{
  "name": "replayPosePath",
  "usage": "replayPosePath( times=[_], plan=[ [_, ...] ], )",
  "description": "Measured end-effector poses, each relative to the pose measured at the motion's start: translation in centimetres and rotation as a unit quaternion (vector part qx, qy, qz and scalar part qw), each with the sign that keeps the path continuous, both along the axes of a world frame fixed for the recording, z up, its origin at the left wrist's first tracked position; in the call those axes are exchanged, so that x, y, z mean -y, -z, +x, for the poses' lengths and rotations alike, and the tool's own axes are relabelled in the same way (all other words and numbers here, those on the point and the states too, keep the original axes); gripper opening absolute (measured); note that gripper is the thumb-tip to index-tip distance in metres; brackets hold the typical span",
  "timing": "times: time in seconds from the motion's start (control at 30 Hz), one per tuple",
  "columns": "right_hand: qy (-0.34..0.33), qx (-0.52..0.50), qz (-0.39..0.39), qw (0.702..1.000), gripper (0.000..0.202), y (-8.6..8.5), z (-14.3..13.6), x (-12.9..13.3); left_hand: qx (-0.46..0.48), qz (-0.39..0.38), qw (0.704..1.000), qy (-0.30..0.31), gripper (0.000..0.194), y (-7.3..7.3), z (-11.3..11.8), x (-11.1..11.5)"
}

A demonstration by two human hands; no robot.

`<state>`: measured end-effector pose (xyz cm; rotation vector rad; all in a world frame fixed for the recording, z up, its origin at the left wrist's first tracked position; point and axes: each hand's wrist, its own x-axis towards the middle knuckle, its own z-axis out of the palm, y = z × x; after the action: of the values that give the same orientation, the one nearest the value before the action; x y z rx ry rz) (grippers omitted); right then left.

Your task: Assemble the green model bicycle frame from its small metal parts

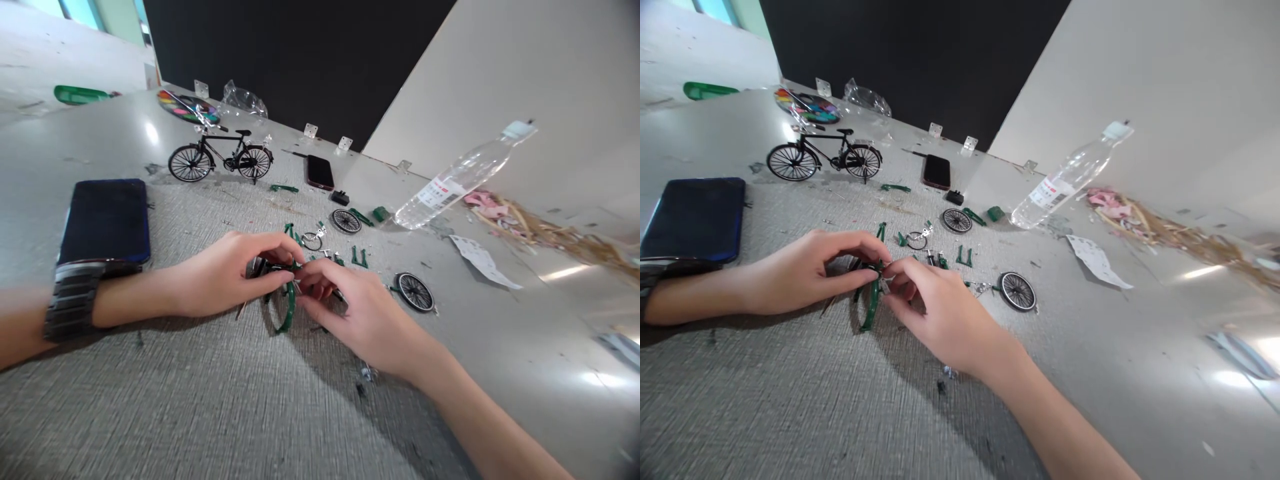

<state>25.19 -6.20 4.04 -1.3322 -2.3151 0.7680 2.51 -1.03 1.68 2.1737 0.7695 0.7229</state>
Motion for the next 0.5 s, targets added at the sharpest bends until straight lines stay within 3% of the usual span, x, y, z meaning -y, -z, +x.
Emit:
replayPosePath(
  times=[0.17,0.33,0.5],
  plan=[
    [-0.024,0.028,0.038,0.999,0.008,0.4,-0.1,-0.3,-0.017,0.016,0.999,0.023,0.026,-0.2,0.0,0.0],
    [-0.011,0.023,0.055,0.998,0.012,0.8,-0.2,-0.4,0.01,-0.017,0.999,0.042,0.026,-0.2,-0.1,-0.2],
    [-0.011,0.023,0.071,0.997,0.02,1.4,-0.2,-0.6,0.061,-0.039,0.997,-0.03,0.019,0.1,-0.1,-0.3]
  ],
)
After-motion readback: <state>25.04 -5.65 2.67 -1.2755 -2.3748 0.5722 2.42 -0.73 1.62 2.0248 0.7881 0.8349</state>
